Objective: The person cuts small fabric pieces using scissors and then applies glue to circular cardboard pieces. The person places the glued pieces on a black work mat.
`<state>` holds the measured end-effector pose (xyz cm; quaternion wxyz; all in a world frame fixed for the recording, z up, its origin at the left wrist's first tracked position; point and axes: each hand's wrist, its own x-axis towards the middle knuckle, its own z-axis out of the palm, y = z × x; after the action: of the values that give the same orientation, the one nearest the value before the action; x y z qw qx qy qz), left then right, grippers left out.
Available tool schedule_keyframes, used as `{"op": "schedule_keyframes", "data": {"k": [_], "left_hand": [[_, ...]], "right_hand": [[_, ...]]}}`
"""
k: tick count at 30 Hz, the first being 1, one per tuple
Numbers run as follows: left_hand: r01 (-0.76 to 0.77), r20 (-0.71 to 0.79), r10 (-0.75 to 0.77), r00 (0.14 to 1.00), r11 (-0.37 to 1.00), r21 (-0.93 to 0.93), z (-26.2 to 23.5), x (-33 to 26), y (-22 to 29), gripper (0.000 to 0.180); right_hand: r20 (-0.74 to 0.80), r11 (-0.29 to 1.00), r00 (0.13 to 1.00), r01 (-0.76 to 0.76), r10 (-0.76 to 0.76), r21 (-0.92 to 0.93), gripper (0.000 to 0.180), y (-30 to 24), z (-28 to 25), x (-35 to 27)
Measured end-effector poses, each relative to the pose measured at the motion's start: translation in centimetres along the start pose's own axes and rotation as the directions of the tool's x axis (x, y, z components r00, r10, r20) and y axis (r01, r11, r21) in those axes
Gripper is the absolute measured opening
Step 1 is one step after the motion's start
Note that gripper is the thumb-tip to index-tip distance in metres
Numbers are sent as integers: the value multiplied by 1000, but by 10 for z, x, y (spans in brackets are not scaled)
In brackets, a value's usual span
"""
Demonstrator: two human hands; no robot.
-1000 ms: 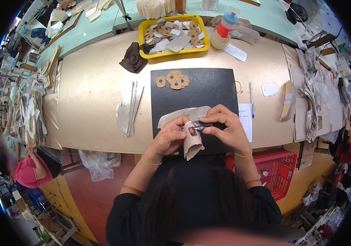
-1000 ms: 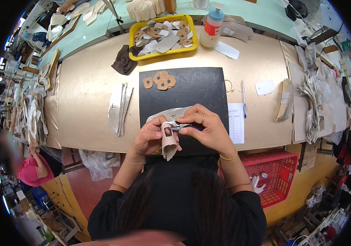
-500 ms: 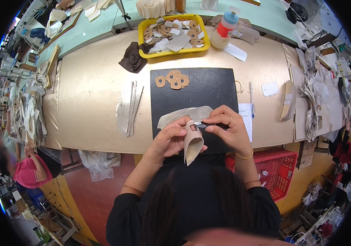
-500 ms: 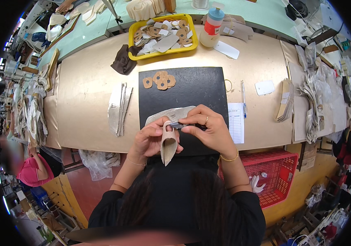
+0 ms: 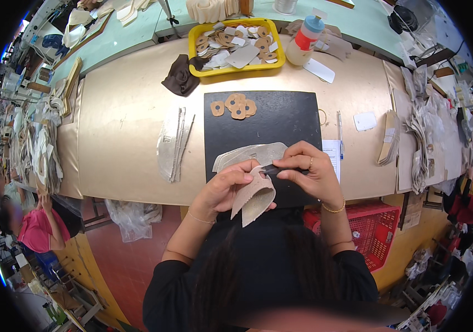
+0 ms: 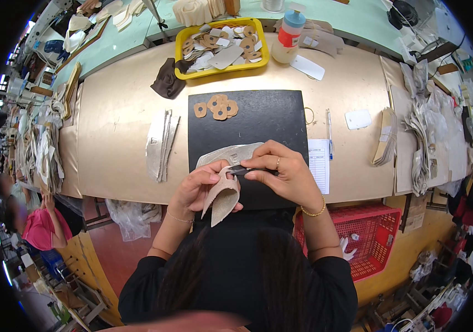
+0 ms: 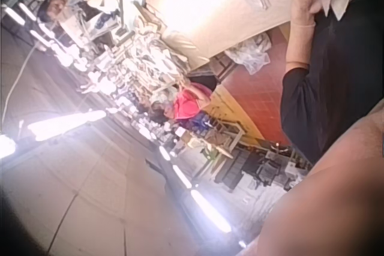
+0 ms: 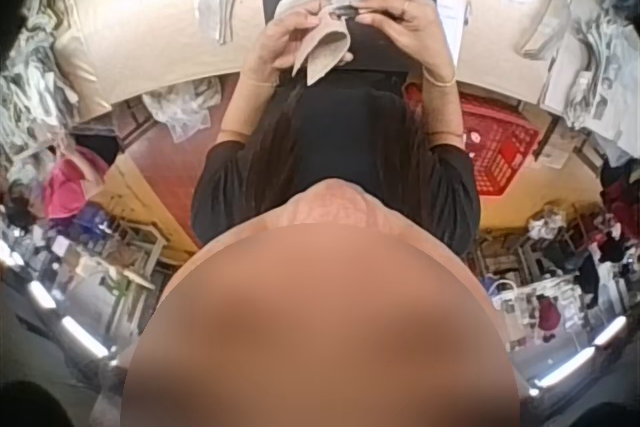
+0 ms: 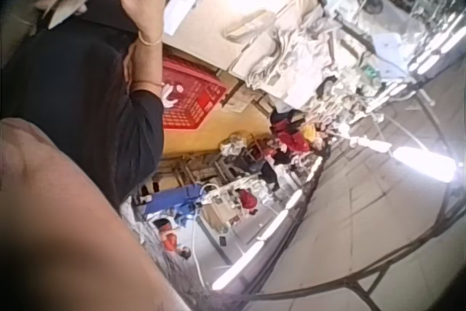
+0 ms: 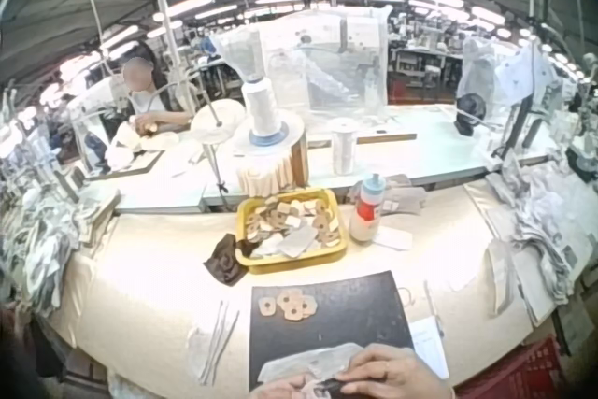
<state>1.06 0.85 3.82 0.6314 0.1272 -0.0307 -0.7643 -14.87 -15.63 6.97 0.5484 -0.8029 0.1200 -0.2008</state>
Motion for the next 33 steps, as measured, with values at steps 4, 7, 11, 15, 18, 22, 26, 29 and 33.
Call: {"op": "schedule_keyframes", "data": {"k": [4, 7, 11, 15, 18, 22, 26, 29, 33], "left_hand": [[23, -18, -22, 1000, 999, 27, 1, 1, 1, 24], [21, -26, -20, 999, 998, 53, 2, 2, 1, 25], [7, -129, 10, 992, 991, 133, 7, 3, 1, 25], [17, -163, 13, 987, 983, 181, 11, 2, 2, 25], [24, -174, 13, 985, 978, 209, 12, 1, 3, 25], [8, -150, 33, 988, 964, 264, 12, -1, 5, 26], [-37, -267, 322, 908, 697, 716, 14, 0, 0, 25], [-111, -197, 494, 847, 526, 843, 17, 2, -10, 20], [-117, -58, 655, 753, 221, 968, 15, 8, -14, 18]], "right_hand": [[20, 1000, 1000, 15, -15, -16, 25, 0, -2, 3], [26, 1000, 1000, 6, -6, -8, 24, -1, -4, 3], [26, 1000, 1000, -3, 2, 20, 23, 0, -6, 4], [37, 1000, 999, 4, -5, 25, 23, 0, -6, 5], [49, 998, 999, -9, 6, 56, 23, 1, -6, 4], [42, 999, 999, -19, 18, 43, 22, 3, -7, 3], [-47, 997, 999, -24, 28, 72, 23, 6, -6, 2], [-77, 995, 995, -54, 61, 84, 24, 7, -1, 0], [-88, 992, 988, -120, 124, 46, 25, 5, 4, -2]]}}
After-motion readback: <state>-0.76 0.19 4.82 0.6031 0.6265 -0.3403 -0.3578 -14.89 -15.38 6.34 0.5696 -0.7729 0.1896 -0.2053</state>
